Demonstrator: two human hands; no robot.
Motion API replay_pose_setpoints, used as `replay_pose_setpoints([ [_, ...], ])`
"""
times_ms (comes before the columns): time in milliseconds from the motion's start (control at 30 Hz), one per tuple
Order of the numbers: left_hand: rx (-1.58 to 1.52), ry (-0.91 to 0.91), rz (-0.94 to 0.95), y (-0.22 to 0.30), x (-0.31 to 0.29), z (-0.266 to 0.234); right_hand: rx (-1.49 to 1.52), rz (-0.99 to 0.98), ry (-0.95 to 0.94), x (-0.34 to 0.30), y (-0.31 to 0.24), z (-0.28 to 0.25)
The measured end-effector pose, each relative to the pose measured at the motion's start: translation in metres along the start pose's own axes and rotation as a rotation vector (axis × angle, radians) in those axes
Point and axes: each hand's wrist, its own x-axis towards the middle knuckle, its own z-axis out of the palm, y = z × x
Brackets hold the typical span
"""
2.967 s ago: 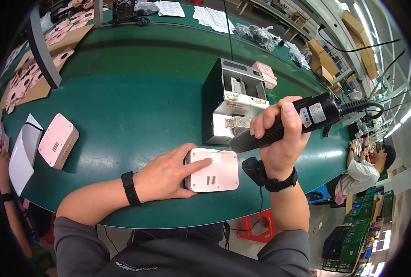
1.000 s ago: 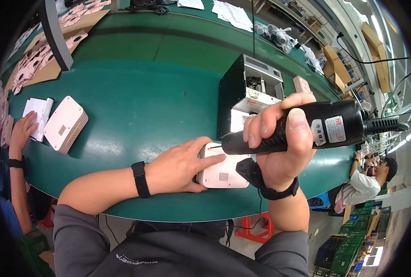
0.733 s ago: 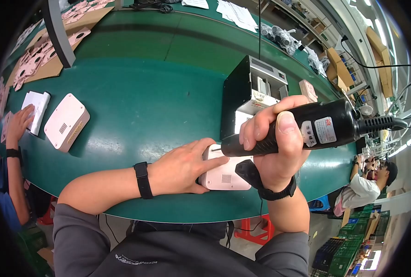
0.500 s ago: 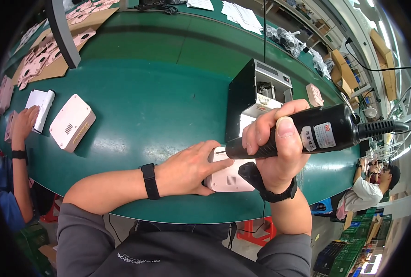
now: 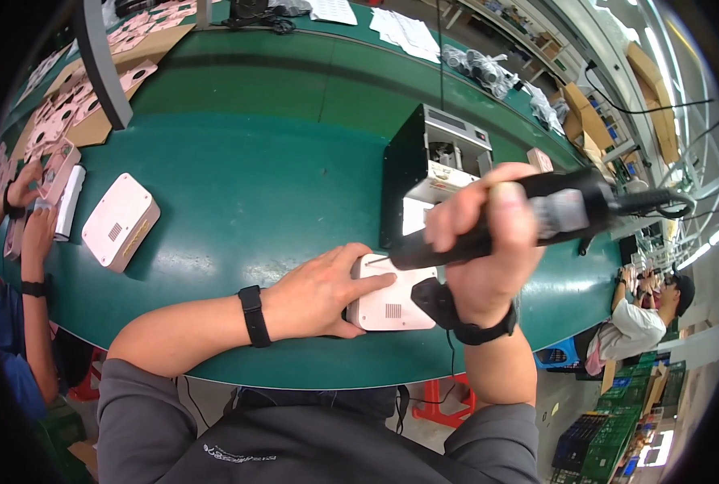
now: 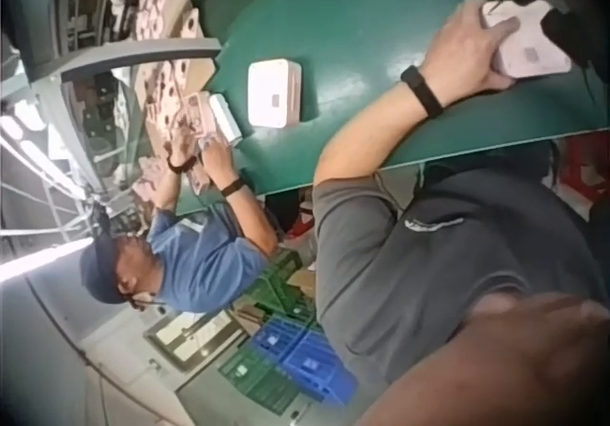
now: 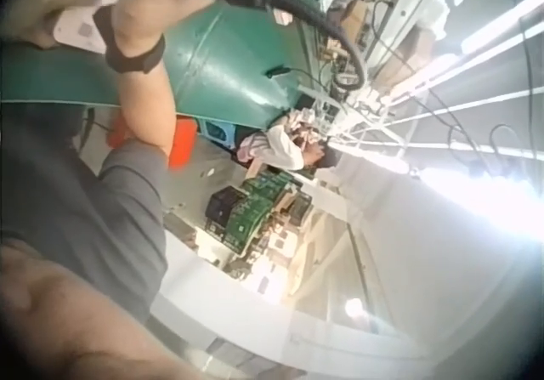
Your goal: The person picks up a pink electronic device and uses an electric screwdriver to drive screws into the back panel. They then set the device aside and repeat the process with several more units.
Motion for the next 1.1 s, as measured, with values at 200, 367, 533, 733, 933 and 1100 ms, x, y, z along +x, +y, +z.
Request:
replay_pose_setpoints([
  [200, 0.034, -0.021, -0.012, 0.003, 0.001, -0.001, -0.049, -0.11, 0.124, 0.011, -0.045, -0.042],
  [367, 0.033, -0.022, -0.029, 0.004, 0.002, -0.002, -0.205, -0.125, 0.203, 0.025, -0.038, -0.07],
  [533, 0.049, 0.039, -0.041, 0.002, 0.003, -0.001, -0.172, -0.122, 0.254, 0.038, -0.025, -0.072],
  [733, 0.056, 0.03, -0.051, 0.007, 0.003, -0.002, -0.237, -0.01, 0.254, 0.042, -0.017, -0.071],
  [933, 0.038, 0.021, -0.064, 0.006, 0.004, -0.003, -0.18, 0.069, 0.238, 0.018, -0.033, -0.075],
  [1100, 0.055, 0.049, -0.046, 0.004, 0.003, -0.001, -0.182, 0.06, 0.153, -0.02, -0.049, -0.082],
])
